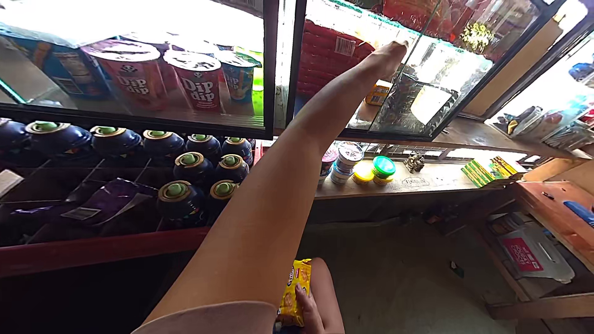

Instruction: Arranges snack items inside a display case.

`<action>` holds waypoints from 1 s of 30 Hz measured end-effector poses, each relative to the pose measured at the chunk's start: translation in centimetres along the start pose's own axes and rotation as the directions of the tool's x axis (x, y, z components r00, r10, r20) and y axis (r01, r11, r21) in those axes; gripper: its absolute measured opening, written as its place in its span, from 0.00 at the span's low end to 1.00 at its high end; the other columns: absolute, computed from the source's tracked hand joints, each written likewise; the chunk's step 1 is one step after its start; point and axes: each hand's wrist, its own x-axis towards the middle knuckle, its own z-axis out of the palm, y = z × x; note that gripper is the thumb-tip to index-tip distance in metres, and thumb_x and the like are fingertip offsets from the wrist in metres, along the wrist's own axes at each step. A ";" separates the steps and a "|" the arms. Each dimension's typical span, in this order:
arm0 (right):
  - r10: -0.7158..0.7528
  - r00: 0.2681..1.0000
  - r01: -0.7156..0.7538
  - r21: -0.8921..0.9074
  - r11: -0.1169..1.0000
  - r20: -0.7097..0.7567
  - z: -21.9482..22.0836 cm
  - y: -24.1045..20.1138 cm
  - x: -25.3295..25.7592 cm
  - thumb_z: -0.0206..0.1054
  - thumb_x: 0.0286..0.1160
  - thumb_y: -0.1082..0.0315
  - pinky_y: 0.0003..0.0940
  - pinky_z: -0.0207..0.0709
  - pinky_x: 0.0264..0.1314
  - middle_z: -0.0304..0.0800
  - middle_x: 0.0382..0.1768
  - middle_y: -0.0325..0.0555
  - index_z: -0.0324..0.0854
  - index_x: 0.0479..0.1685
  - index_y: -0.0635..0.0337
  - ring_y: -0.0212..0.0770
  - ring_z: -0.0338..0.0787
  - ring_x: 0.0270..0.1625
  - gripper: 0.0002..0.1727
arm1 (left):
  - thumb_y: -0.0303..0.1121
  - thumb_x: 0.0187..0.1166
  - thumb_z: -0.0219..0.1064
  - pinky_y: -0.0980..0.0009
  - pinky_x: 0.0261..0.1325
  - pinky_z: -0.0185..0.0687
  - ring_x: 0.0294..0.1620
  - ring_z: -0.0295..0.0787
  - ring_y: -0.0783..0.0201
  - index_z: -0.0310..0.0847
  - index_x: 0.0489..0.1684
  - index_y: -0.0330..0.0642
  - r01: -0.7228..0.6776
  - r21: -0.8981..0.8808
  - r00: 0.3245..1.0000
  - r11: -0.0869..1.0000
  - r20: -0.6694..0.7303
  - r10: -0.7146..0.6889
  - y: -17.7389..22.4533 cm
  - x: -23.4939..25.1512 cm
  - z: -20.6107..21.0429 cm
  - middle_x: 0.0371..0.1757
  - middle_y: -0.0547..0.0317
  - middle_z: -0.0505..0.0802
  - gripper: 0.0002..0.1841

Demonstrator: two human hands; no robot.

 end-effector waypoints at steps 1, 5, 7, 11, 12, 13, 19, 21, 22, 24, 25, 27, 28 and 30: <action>-0.001 1.000 0.001 0.001 1.000 0.001 0.1 -0.1 -0.1 0.58 0.83 0.58 0.36 0.91 0.41 0.92 0.47 0.53 0.56 0.79 0.61 0.42 0.95 0.39 0.30 | 0.20 0.73 0.70 0.41 0.76 0.71 0.74 0.78 0.35 0.72 0.73 0.27 0.020 -0.006 1.000 1.000 0.004 -0.020 0.3 -0.3 0.3 0.70 0.31 0.83 0.26; 0.000 1.000 0.000 0.012 1.000 -0.006 -0.1 -0.1 -0.1 0.60 0.80 0.57 0.35 0.91 0.41 0.92 0.47 0.54 0.57 0.78 0.62 0.42 0.95 0.39 0.31 | 0.25 0.82 0.62 0.41 0.71 0.74 0.72 0.81 0.38 0.81 0.63 0.29 0.094 0.000 0.996 0.996 0.013 -0.094 1.4 -1.2 0.5 0.67 0.35 0.86 0.15; -0.003 1.000 0.003 0.013 1.000 -0.005 0.1 -0.2 -0.2 0.59 0.82 0.59 0.35 0.90 0.41 0.92 0.47 0.53 0.56 0.79 0.62 0.41 0.95 0.40 0.30 | 0.24 0.81 0.62 0.41 0.69 0.75 0.72 0.81 0.38 0.83 0.59 0.28 0.098 0.079 0.995 0.992 -0.002 -0.098 1.6 -1.1 0.5 0.66 0.35 0.87 0.13; -0.005 1.000 0.005 0.006 1.000 0.002 0.3 -0.2 -0.2 0.57 0.83 0.60 0.35 0.90 0.41 0.92 0.47 0.53 0.55 0.79 0.61 0.41 0.95 0.39 0.29 | 0.25 0.82 0.62 0.42 0.69 0.76 0.73 0.80 0.39 0.82 0.62 0.29 0.101 0.132 0.995 0.986 -0.027 -0.099 1.3 -0.4 1.0 0.70 0.36 0.84 0.14; -0.004 1.000 0.004 0.005 1.000 0.000 0.3 -0.2 -0.2 0.56 0.83 0.60 0.35 0.90 0.40 0.92 0.47 0.52 0.55 0.79 0.61 0.41 0.95 0.38 0.29 | 0.26 0.82 0.63 0.41 0.68 0.77 0.72 0.81 0.39 0.82 0.61 0.30 0.105 0.123 0.994 0.987 -0.033 -0.102 1.2 -0.4 1.2 0.68 0.36 0.85 0.14; -0.003 1.000 0.003 0.003 1.000 -0.003 0.4 -0.2 -0.3 0.55 0.84 0.59 0.35 0.90 0.40 0.92 0.47 0.52 0.55 0.79 0.61 0.40 0.94 0.38 0.28 | 0.27 0.82 0.63 0.40 0.66 0.77 0.70 0.82 0.38 0.83 0.59 0.30 0.102 0.114 0.995 0.988 -0.035 -0.098 1.1 -0.3 1.3 0.66 0.36 0.86 0.13; -0.023 1.000 0.023 0.015 1.000 -0.008 0.4 -0.4 -0.4 0.54 0.86 0.61 0.34 0.90 0.42 0.92 0.46 0.52 0.53 0.80 0.62 0.40 0.95 0.39 0.28 | 0.26 0.82 0.62 0.41 0.66 0.78 0.68 0.85 0.38 0.83 0.61 0.30 0.110 0.093 0.993 0.990 -0.055 -0.105 0.2 1.0 3.0 0.64 0.36 0.88 0.14; -0.029 1.000 0.029 0.022 0.999 0.011 0.2 -0.2 -0.2 0.55 0.84 0.60 0.35 0.90 0.43 0.92 0.47 0.52 0.53 0.80 0.61 0.40 0.95 0.40 0.29 | 0.26 0.81 0.63 0.42 0.70 0.76 0.71 0.83 0.38 0.81 0.65 0.32 0.098 0.073 0.992 0.992 -0.086 -0.091 -0.2 1.3 3.4 0.68 0.36 0.86 0.16; -0.028 0.999 0.027 0.024 0.999 0.018 0.1 -0.1 -0.1 0.56 0.82 0.60 0.35 0.91 0.43 0.91 0.47 0.53 0.52 0.81 0.61 0.41 0.95 0.40 0.31 | 0.26 0.80 0.65 0.44 0.74 0.74 0.76 0.79 0.39 0.78 0.71 0.35 0.069 0.107 0.992 0.992 -0.110 -0.057 -0.6 1.6 3.8 0.74 0.38 0.82 0.20; -0.020 1.000 0.020 0.012 1.000 0.022 0.2 -0.1 -0.2 0.56 0.83 0.59 0.35 0.90 0.43 0.91 0.49 0.53 0.51 0.83 0.61 0.41 0.94 0.41 0.32 | 0.27 0.78 0.68 0.50 0.93 0.44 0.93 0.53 0.42 0.62 0.88 0.39 -0.018 0.258 0.993 0.966 -0.105 0.047 -1.3 1.9 4.5 0.92 0.42 0.63 0.34; -0.018 1.000 0.017 0.012 1.000 0.023 0.1 -0.1 -0.2 0.57 0.84 0.59 0.35 0.90 0.44 0.90 0.48 0.52 0.50 0.83 0.60 0.41 0.94 0.41 0.32 | 0.28 0.77 0.69 0.50 0.95 0.27 0.96 0.41 0.43 0.58 0.91 0.38 -0.080 0.274 0.988 0.958 -0.102 0.112 -1.4 1.2 4.6 0.94 0.42 0.56 0.38; -0.021 0.999 0.020 0.024 1.000 0.035 -0.3 0.2 0.1 0.58 0.82 0.59 0.36 0.91 0.44 0.92 0.47 0.53 0.53 0.81 0.61 0.42 0.95 0.41 0.31 | 0.22 0.78 0.66 0.64 0.95 0.29 0.96 0.46 0.58 0.59 0.90 0.37 -0.166 0.077 0.973 0.983 -0.152 0.176 -1.2 -0.3 5.2 0.93 0.51 0.63 0.36; -0.023 0.999 0.022 0.030 0.999 0.045 -0.5 0.3 0.2 0.58 0.83 0.59 0.37 0.91 0.44 0.92 0.47 0.53 0.53 0.80 0.61 0.42 0.95 0.41 0.31 | 0.20 0.82 0.61 0.72 0.91 0.47 0.90 0.61 0.66 0.61 0.89 0.38 -0.170 -0.139 0.972 0.976 -0.187 0.143 -1.5 -0.1 6.1 0.88 0.54 0.72 0.32; -0.024 0.999 0.022 0.032 0.999 0.037 -0.3 0.2 0.1 0.57 0.84 0.60 0.36 0.90 0.44 0.91 0.47 0.52 0.52 0.81 0.61 0.41 0.95 0.40 0.31 | 0.24 0.87 0.55 0.75 0.82 0.66 0.79 0.75 0.69 0.67 0.85 0.40 -0.171 -0.516 0.978 0.840 -0.193 0.081 -3.0 1.9 8.5 0.79 0.52 0.81 0.25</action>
